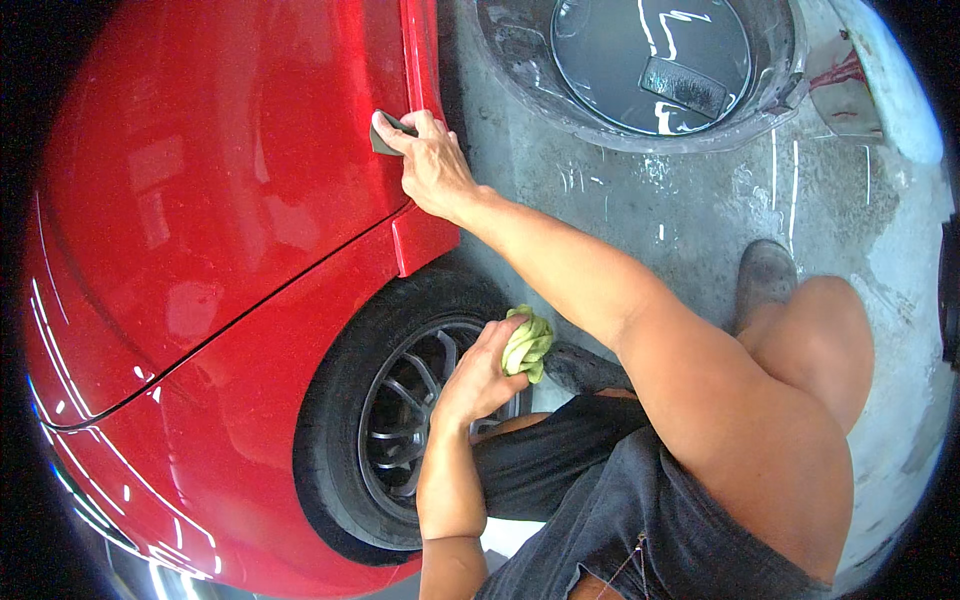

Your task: The person sands a small area on the red car's rear quarter panel using a 2000 grit sanding block and water from a nearby bucket. They repeatedly wet the sandpaper, sand the same spot, and wipe the area with a green microfiber cloth.

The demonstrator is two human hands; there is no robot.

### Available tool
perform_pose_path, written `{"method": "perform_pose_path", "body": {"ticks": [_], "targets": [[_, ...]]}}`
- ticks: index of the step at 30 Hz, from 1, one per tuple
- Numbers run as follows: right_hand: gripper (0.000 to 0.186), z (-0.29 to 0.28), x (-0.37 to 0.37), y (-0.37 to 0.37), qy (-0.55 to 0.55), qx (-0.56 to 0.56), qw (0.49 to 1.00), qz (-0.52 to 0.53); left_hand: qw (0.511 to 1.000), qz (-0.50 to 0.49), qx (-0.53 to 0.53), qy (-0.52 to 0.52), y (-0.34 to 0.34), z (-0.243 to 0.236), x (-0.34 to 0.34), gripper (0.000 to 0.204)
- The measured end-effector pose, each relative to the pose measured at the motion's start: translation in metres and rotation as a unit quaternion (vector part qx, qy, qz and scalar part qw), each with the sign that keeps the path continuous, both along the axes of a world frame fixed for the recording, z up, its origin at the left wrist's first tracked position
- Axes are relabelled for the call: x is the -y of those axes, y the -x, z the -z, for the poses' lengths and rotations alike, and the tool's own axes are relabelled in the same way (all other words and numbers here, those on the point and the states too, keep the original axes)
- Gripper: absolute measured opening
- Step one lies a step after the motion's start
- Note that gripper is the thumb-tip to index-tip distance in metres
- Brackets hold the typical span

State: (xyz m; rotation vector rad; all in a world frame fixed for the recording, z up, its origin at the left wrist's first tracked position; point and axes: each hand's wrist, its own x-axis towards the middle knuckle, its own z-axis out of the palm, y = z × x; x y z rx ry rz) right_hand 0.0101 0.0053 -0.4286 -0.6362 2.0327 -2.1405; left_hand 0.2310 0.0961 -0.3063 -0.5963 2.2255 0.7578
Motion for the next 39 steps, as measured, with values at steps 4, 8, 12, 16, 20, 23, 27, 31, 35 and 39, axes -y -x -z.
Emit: {"method": "perform_pose_path", "body": {"ticks": [4,8,12,16,20,23,27,31,35,39], "targets": [[0.068,-0.006,0.003,0.017,-0.012,-0.005,1.000,0.027,1.000,0.007,-0.013,0.002,-0.001,-0.003,0.000,0.080],[0.065,-0.005,-0.010,-0.007,-0.033,0.006,0.999,-0.031,1.000,-0.009,-0.001,-0.006,-0.002,-0.003,-0.001,0.081],[0.073,-0.009,-0.008,0.019,-0.063,-0.032,0.997,0.001,1.000,0.009,-0.008,-0.003,-0.005,-0.002,-0.001,0.082],[0.063,-0.008,-0.012,-0.002,-0.063,-0.040,0.997,-0.009,1.000,-0.003,0.007,-0.002,0.001,-0.008,-0.006,0.083],[0.070,-0.018,-0.008,0.022,-0.075,-0.044,0.996,0.008,1.000,0.012,0.002,0.008,0.003,-0.004,0.001,0.084],[0.068,-0.015,-0.013,0.003,-0.080,-0.066,0.995,0.007,1.000,0.002,-0.007,0.000,0.000,-0.006,-0.005,0.083],[0.068,-0.018,-0.011,0.019,-0.101,-0.077,0.991,0.027,1.000,0.006,0.000,0.001,0.003,-0.006,-0.003,0.082],[0.068,-0.023,-0.027,-0.003,-0.076,-0.065,0.995,-0.011,1.000,0.005,-0.003,0.006,0.001,-0.008,-0.004,0.081],[0.063,-0.012,-0.028,-0.007,-0.038,0.008,0.999,0.008,1.000,0.006,-0.004,0.005,0.000,-0.006,-0.002,0.081],[0.059,-0.015,-0.019,0.023,-0.039,-0.028,0.998,0.052,1.000,0.007,-0.008,-0.006,0.004,-0.010,-0.004,0.083]]}}
